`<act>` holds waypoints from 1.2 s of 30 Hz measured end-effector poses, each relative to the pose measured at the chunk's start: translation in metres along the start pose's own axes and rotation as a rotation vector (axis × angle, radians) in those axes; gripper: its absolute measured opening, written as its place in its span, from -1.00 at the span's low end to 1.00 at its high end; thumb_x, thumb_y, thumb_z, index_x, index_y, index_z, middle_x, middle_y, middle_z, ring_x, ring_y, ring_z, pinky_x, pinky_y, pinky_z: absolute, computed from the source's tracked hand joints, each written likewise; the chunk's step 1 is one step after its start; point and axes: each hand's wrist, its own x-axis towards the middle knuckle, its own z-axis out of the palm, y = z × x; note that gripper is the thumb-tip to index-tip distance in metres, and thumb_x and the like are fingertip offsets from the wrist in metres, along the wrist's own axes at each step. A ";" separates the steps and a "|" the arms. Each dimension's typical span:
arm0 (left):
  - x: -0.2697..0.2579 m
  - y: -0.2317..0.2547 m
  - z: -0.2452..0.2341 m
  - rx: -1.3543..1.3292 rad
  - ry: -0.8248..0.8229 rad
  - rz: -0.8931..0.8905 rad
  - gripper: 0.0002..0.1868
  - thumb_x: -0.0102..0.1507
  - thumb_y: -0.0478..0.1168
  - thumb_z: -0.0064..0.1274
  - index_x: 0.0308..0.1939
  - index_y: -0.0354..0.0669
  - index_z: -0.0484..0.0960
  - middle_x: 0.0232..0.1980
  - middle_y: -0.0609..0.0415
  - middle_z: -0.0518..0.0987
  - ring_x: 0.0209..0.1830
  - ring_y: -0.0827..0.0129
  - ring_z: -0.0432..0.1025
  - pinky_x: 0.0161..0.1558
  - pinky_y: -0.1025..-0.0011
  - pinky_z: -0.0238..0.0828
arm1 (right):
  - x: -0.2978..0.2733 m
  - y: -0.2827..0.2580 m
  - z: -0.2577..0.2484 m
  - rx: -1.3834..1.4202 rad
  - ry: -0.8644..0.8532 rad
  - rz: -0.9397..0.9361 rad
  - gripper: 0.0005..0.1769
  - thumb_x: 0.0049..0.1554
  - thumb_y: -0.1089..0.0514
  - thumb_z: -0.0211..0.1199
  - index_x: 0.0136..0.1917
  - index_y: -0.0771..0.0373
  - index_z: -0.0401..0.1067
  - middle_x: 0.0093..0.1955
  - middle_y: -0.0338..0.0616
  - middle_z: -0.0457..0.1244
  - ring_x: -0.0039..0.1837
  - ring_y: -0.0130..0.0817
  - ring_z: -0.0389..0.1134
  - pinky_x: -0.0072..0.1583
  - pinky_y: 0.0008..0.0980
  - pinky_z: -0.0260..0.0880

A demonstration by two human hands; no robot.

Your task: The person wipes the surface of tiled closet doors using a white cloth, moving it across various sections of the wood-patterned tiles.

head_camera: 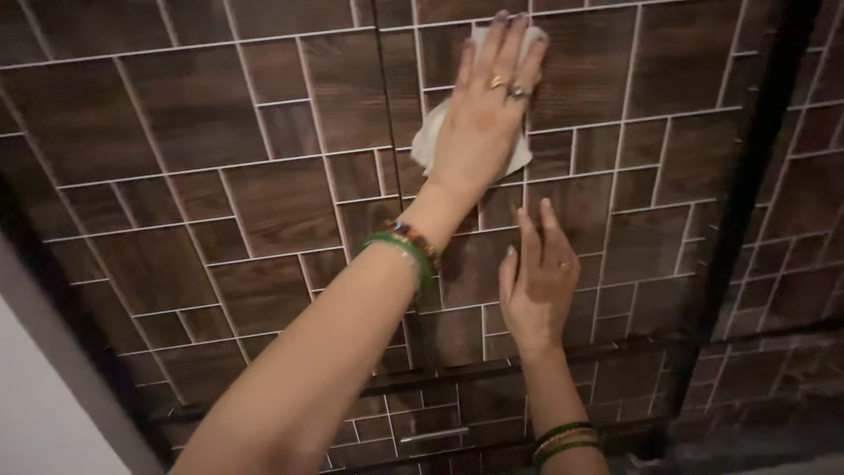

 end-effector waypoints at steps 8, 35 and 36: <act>-0.037 0.082 0.004 -0.059 -0.452 0.243 -0.09 0.06 -0.21 -0.04 0.52 -0.37 0.16 0.57 -0.18 0.16 0.62 -0.01 0.00 0.59 0.07 -0.04 | -0.001 0.050 -0.005 0.158 0.301 0.412 -0.56 0.39 0.26 0.01 0.51 0.36 0.21 0.61 0.23 0.02 0.63 0.22 0.06 0.58 0.07 0.07; 0.000 0.021 0.000 -0.103 -0.139 0.159 -0.31 0.33 -0.37 -0.12 0.57 -0.30 0.15 0.62 -0.18 0.16 0.67 -0.06 0.00 0.64 -0.04 0.01 | -0.008 0.046 -0.002 -0.025 -0.003 0.495 -0.23 0.40 -0.03 -0.05 0.68 0.44 -0.17 0.74 0.22 -0.29 0.73 0.10 -0.23 0.61 0.00 -0.09; -0.002 0.029 0.004 -0.100 -0.144 0.158 -0.31 0.33 -0.37 -0.12 0.57 -0.30 0.15 0.62 -0.18 0.16 0.67 -0.06 0.00 0.64 -0.04 0.01 | -0.009 0.046 0.000 -0.016 0.011 0.503 -0.23 0.39 -0.02 -0.04 0.67 0.44 -0.16 0.74 0.22 -0.29 0.73 0.10 -0.23 0.61 0.00 -0.09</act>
